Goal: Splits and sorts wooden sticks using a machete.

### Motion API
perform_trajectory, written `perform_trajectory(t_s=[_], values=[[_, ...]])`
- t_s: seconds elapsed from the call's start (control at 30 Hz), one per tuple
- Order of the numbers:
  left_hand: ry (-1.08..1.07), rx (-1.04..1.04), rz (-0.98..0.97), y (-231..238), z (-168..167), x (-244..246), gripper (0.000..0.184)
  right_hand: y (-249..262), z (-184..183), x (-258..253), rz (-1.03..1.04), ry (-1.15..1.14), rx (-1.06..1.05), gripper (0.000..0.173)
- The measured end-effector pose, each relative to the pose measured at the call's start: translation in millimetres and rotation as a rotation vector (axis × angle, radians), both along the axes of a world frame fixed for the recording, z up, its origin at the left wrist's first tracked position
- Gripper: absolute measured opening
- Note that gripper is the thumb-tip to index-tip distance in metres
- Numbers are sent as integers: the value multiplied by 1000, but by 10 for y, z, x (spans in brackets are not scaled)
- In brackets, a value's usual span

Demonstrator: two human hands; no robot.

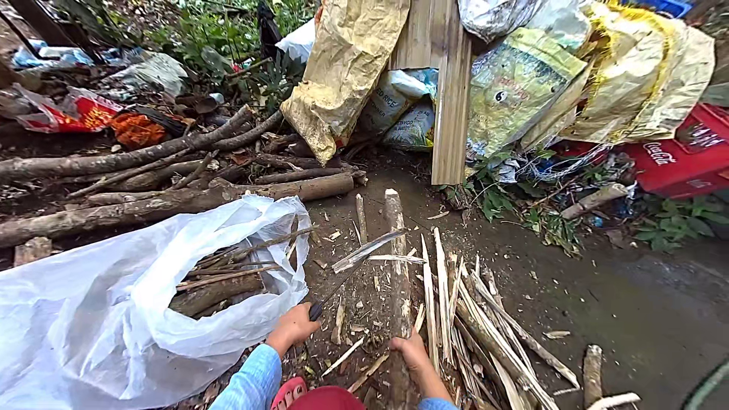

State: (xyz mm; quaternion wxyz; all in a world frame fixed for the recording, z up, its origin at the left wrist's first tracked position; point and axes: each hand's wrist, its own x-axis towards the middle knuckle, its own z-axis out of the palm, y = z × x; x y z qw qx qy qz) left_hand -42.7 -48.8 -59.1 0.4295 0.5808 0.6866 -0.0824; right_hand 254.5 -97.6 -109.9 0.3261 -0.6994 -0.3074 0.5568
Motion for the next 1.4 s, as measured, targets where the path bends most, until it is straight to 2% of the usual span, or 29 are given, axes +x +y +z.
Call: perform_trajectory(t_s=[0.07, 0.1, 0.17, 0.37, 0.47, 0.53, 0.6, 0.7, 0.77, 0.87, 1.0, 1.1, 1.2, 1.3, 1.4], values=[[23, -7, -32, 9, -19, 63, 51, -100, 70, -112, -119, 246, 3, 61], [34, -9, -40, 15, -30, 81, 50, -104, 106, -137, -156, 284, 8, 56], [26, -8, -21, 10, -44, 62, 51, -67, 186, -139, -194, 224, 47, 55], [-139, -2, 178, -24, -98, -290, 45, 248, 580, 59, -281, -48, 356, 87], [-207, -4, 239, -39, -108, -423, 40, 410, 825, 103, -270, -194, 488, 96], [-231, -5, 247, -46, -156, -471, 38, 452, 850, 66, -222, -338, 508, 98], [-219, -12, 229, -54, -185, -491, 38, 439, 710, 13, -96, -481, 383, 94], [-226, -28, 242, -98, -190, -493, 37, 411, 426, -22, 323, -678, -80, 86], [-237, -64, 255, -124, -157, -495, 36, 388, 275, -51, 444, -635, -217, 87], [-205, -92, 251, -210, -158, -564, 42, 150, 125, -200, 342, -475, -158, 82], [-190, -107, 210, -289, -299, -570, 42, -295, -251, -346, 156, -212, -50, 82], [-201, -91, 210, -319, -334, -561, 41, -534, -402, -416, 8, -40, 17, 75], [-247, -69, 273, -409, -362, -536, 39, -638, -467, -425, -62, -105, -43, 71], [-265, -73, 313, -529, -452, -532, 44, -666, -605, -308, -14, -286, -173, 68], [-238, -81, 256, -654, -513, -568, 45, -552, -611, -158, 19, -437, -52, 56]])
